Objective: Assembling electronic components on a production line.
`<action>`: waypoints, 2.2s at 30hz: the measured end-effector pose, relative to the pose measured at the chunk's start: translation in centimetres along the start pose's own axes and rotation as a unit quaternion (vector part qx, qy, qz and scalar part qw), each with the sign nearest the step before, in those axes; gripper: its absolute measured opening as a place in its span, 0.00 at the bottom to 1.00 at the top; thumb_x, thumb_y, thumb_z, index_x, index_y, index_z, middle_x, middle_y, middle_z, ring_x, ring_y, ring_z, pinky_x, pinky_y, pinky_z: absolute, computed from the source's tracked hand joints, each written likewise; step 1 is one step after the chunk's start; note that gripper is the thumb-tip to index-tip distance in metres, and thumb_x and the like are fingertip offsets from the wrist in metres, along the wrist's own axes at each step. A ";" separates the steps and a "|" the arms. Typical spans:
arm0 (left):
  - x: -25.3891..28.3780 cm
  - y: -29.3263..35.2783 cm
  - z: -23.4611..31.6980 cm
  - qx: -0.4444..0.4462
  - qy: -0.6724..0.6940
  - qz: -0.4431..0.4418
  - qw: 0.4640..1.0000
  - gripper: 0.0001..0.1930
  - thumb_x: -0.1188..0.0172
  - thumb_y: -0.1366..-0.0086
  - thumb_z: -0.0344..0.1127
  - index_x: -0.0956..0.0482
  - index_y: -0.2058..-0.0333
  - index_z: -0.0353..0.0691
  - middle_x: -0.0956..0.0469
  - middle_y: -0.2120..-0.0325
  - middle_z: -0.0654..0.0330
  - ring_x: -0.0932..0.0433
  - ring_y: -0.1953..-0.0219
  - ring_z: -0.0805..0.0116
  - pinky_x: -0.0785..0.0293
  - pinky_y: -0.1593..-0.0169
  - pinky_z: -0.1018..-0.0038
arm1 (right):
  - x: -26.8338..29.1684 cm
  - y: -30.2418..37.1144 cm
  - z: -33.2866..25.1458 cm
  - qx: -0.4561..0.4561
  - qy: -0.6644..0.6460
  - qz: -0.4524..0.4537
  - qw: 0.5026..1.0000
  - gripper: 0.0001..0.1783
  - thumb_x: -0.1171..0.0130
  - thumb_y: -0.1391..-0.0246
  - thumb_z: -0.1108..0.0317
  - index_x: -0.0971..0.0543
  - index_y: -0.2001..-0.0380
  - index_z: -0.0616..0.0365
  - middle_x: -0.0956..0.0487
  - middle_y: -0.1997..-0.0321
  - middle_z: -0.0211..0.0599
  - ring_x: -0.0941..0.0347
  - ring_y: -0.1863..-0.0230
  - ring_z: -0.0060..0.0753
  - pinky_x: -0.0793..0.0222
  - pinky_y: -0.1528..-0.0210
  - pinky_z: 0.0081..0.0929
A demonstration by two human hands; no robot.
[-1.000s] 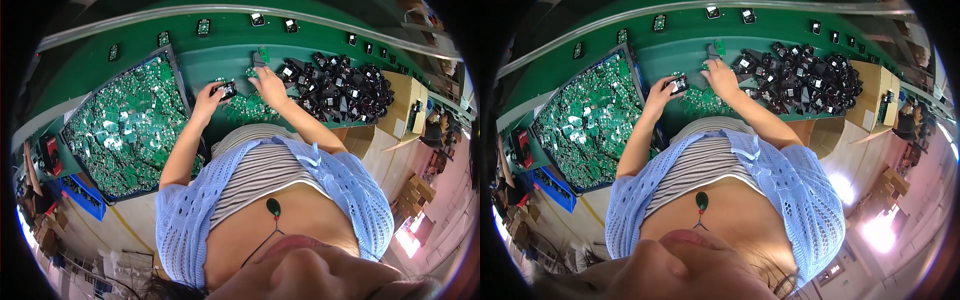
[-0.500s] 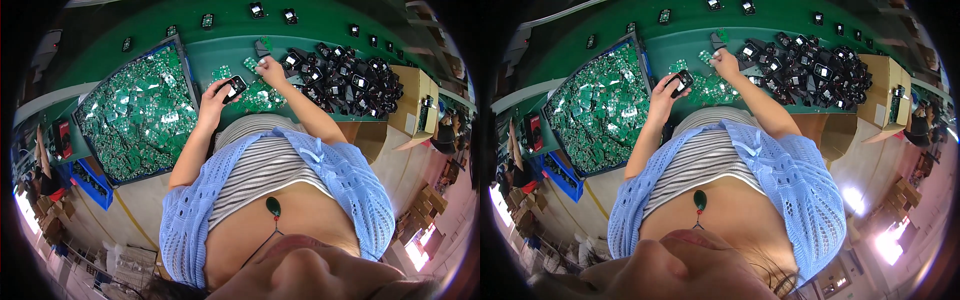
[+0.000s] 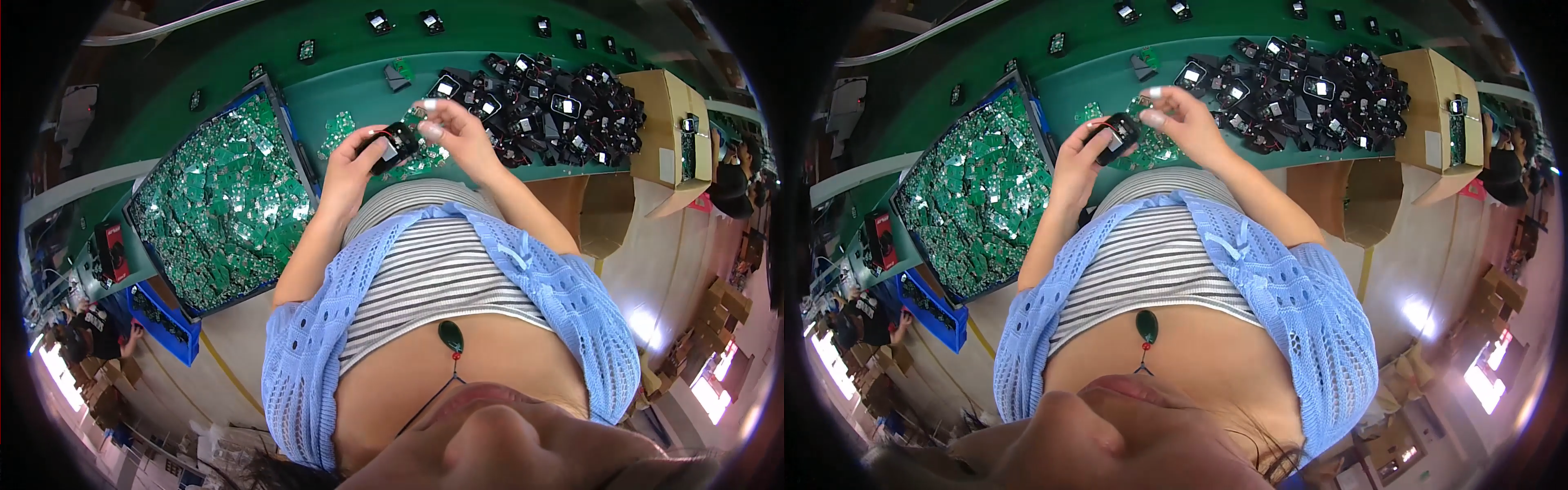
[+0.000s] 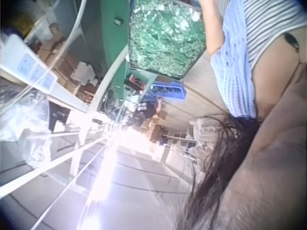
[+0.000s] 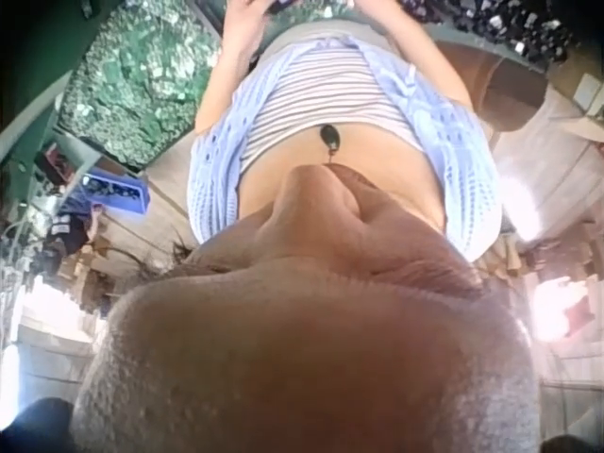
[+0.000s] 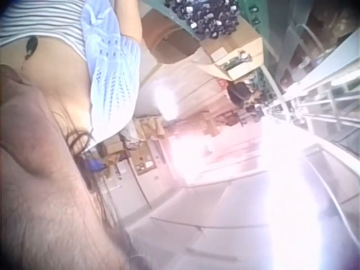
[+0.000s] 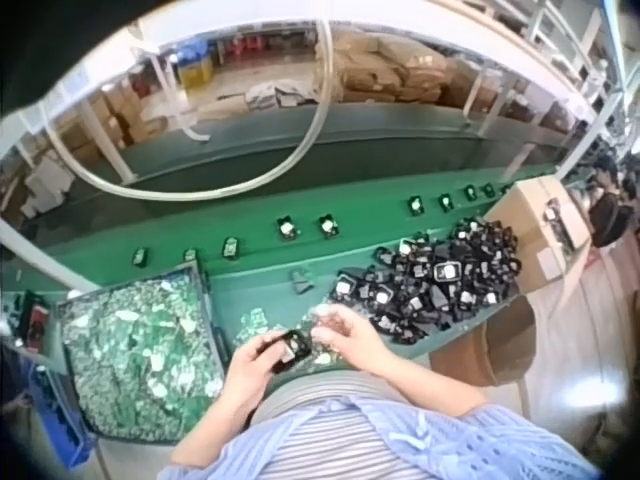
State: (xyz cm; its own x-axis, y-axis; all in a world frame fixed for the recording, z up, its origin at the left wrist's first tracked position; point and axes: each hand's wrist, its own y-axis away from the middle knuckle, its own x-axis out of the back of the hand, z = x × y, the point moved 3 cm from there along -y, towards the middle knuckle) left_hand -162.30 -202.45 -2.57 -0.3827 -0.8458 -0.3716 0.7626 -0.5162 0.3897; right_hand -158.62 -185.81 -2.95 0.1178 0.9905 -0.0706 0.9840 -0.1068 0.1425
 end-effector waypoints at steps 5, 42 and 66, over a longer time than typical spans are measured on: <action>-1.5 1.0 -0.2 0.029 0.126 -0.015 0.991 0.11 0.51 0.40 0.29 0.33 0.60 0.32 0.27 0.65 0.52 0.24 0.65 0.57 0.25 0.61 0.69 | -1.1 1.7 0.6 -0.021 -0.077 0.008 0.997 0.11 0.48 0.49 0.70 0.29 0.62 0.60 0.26 0.70 0.29 0.32 0.72 0.16 0.34 0.73 0.16; -2.5 2.2 1.6 -0.115 0.017 0.022 0.993 0.09 0.50 0.42 0.26 0.33 0.61 0.34 0.28 0.70 0.60 0.28 0.71 0.78 0.26 0.72 0.82 | -2.5 3.8 -3.1 -0.075 -0.109 -0.012 0.991 0.13 0.50 0.51 0.79 0.42 0.65 0.61 0.28 0.76 0.42 0.28 0.78 0.31 0.30 0.78 0.23; -2.8 2.4 2.5 -0.371 -0.333 0.068 0.864 0.08 0.45 0.47 0.25 0.24 0.67 0.42 0.28 0.66 0.60 0.28 0.69 0.76 0.33 0.69 0.83 | -2.5 3.2 -6.6 0.287 0.471 0.034 0.834 0.07 0.43 0.60 0.72 0.32 0.78 0.58 0.33 0.76 0.32 0.36 0.74 0.34 0.38 0.78 0.27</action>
State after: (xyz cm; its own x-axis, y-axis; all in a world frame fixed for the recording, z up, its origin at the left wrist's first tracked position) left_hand -160.69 -201.71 1.50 -0.2906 -0.9093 0.2980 0.8540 -0.3869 -0.3479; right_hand -156.64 -188.05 4.21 0.2844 0.5806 0.7629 0.9128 0.0791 -0.4006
